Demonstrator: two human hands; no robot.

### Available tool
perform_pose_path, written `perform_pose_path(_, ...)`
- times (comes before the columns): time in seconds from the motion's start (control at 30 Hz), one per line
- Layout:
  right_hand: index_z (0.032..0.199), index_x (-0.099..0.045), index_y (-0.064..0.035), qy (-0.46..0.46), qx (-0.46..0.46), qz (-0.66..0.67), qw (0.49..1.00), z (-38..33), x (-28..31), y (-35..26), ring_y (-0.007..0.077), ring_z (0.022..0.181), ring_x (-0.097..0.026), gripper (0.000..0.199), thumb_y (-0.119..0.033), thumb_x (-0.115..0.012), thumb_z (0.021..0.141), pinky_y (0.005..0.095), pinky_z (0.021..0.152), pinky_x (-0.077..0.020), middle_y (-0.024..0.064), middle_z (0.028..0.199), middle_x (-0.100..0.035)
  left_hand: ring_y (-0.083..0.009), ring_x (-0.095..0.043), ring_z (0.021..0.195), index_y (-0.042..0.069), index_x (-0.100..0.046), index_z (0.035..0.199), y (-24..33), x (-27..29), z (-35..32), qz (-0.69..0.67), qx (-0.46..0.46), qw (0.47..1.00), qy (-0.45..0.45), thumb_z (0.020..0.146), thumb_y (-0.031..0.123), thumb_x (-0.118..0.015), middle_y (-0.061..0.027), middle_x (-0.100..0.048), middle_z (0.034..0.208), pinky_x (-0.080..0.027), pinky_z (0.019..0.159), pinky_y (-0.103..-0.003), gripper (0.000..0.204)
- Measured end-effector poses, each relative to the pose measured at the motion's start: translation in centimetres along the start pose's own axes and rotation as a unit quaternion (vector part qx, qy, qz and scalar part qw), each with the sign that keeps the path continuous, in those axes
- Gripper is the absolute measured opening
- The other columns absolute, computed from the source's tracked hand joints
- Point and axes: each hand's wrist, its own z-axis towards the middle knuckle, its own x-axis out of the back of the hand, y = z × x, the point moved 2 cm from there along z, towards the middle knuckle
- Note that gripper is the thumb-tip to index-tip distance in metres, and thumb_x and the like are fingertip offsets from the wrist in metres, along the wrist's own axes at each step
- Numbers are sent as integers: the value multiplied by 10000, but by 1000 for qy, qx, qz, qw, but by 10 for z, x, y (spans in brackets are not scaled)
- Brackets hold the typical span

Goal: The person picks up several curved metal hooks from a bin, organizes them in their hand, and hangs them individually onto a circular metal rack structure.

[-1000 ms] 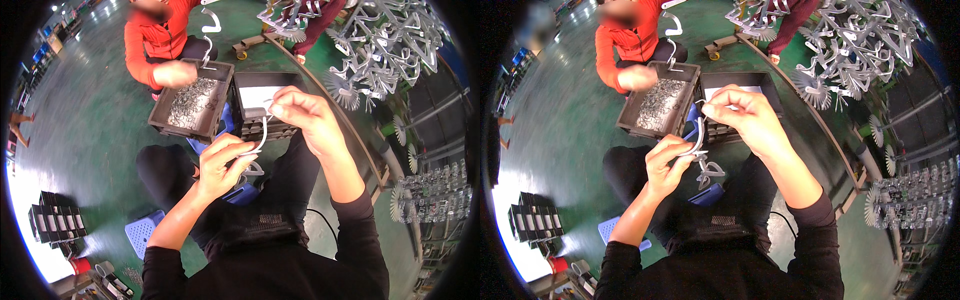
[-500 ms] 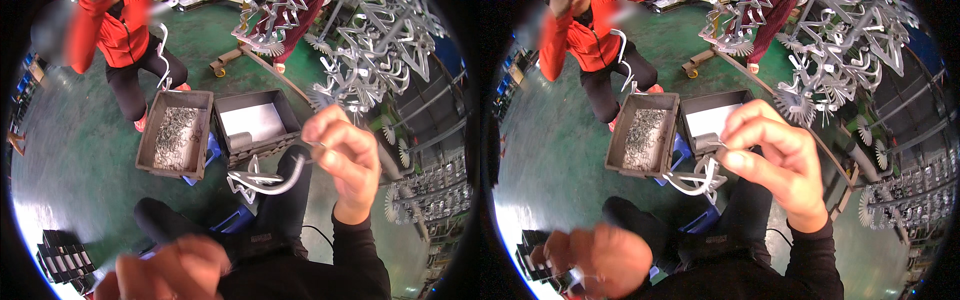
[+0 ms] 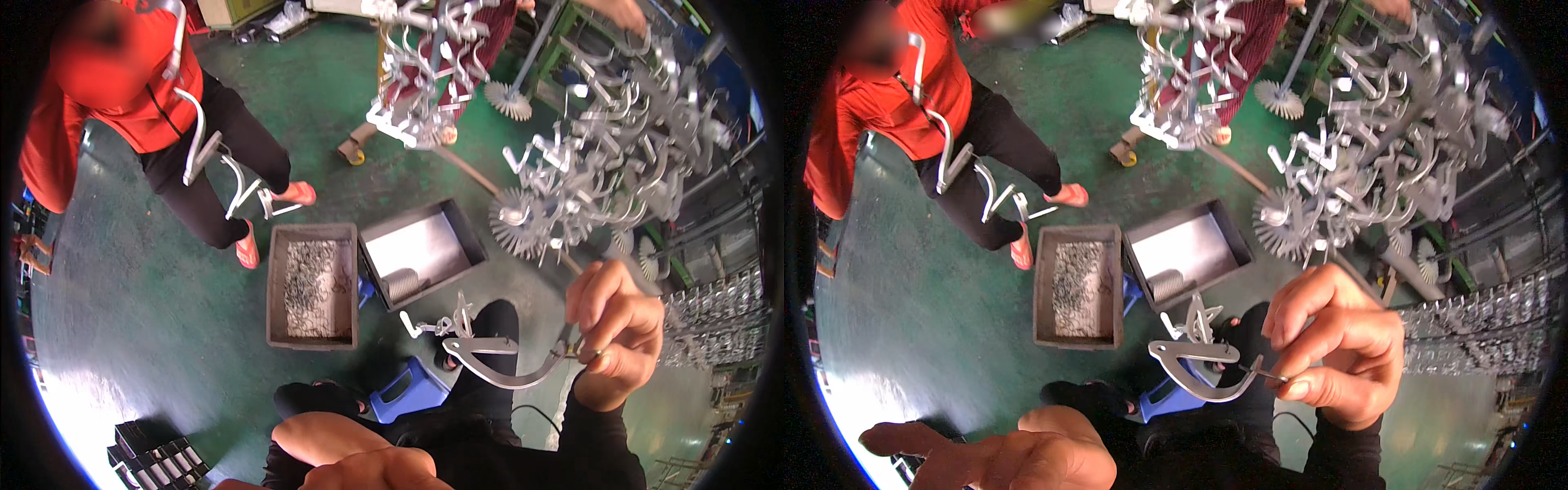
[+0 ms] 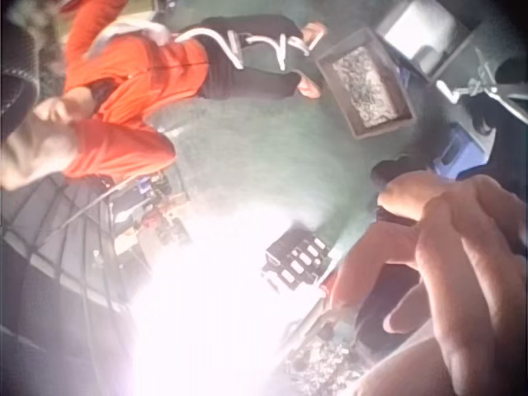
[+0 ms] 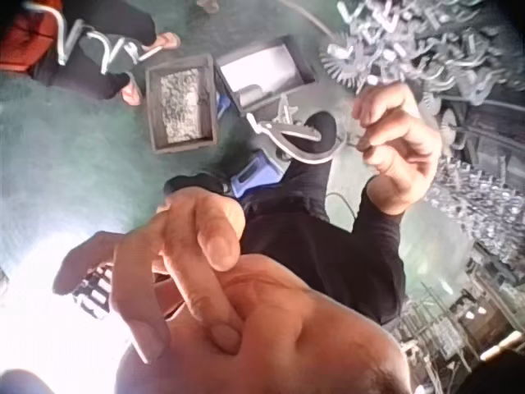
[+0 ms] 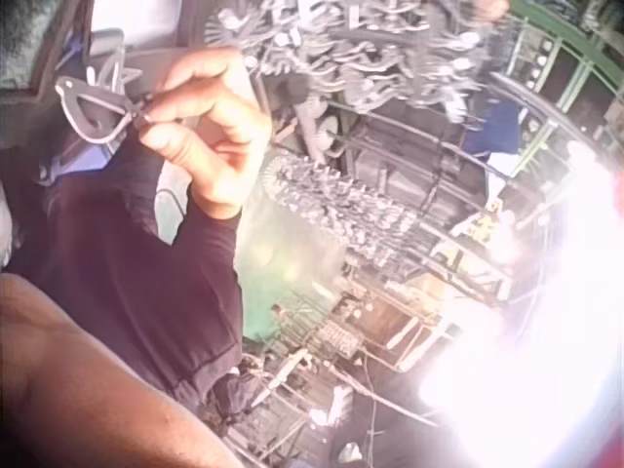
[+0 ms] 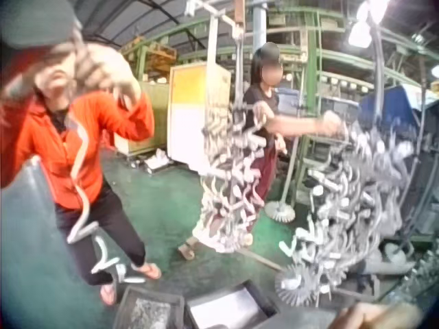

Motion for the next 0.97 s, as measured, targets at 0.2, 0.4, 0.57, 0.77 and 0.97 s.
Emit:
perform_pose_path(0.2,707,-646,15,85,-93,-67,990,35,3,-103,207,814,-537,135,-69,-730,642,316,764,-407,93,835,-541,-199,-623,660,139,-359,1280,0,-54,107,137,358,916,-123,887,207,-441,24,-605,1003,-399,881,-396,407)
perform_pose_path(0.4,781,-641,-3,71,-87,-76,991,61,-19,-172,167,915,-503,64,-38,-684,748,304,844,-371,71,932,-538,-264,-601,844,64,-428,1119,-15,-142,157,355,263,874,-201,923,369,-386,-81,-583,976,-405,920,-471,365)
perform_pose_path(0.57,796,-640,-6,160,-85,-101,978,55,-24,-199,140,934,-478,57,-35,-678,764,281,848,-360,49,940,-525,-303,-584,981,-59,-491,1078,-32,-115,147,473,348,765,-266,946,298,-391,-204,-589,1015,-372,979,-470,394)
perform_pose_path(0.77,814,-646,-1,243,-77,-54,966,53,-24,-197,112,907,-478,61,-33,-673,770,245,794,-378,27,944,-518,-241,-550,1103,25,-593,1110,-57,-109,133,588,378,589,-406,796,131,-641,-120,-612,1111,-279,1039,-451,335)
perform_pose_path(0.97,837,-674,-36,194,-23,-198,960,60,-14,-191,152,941,-526,106,-118,-701,776,284,841,-405,56,982,-557,-242,-544,1113,88,-592,1159,-85,-102,111,637,378,483,-467,783,231,-678,-120,-606,1119,-167,1071,-517,411)
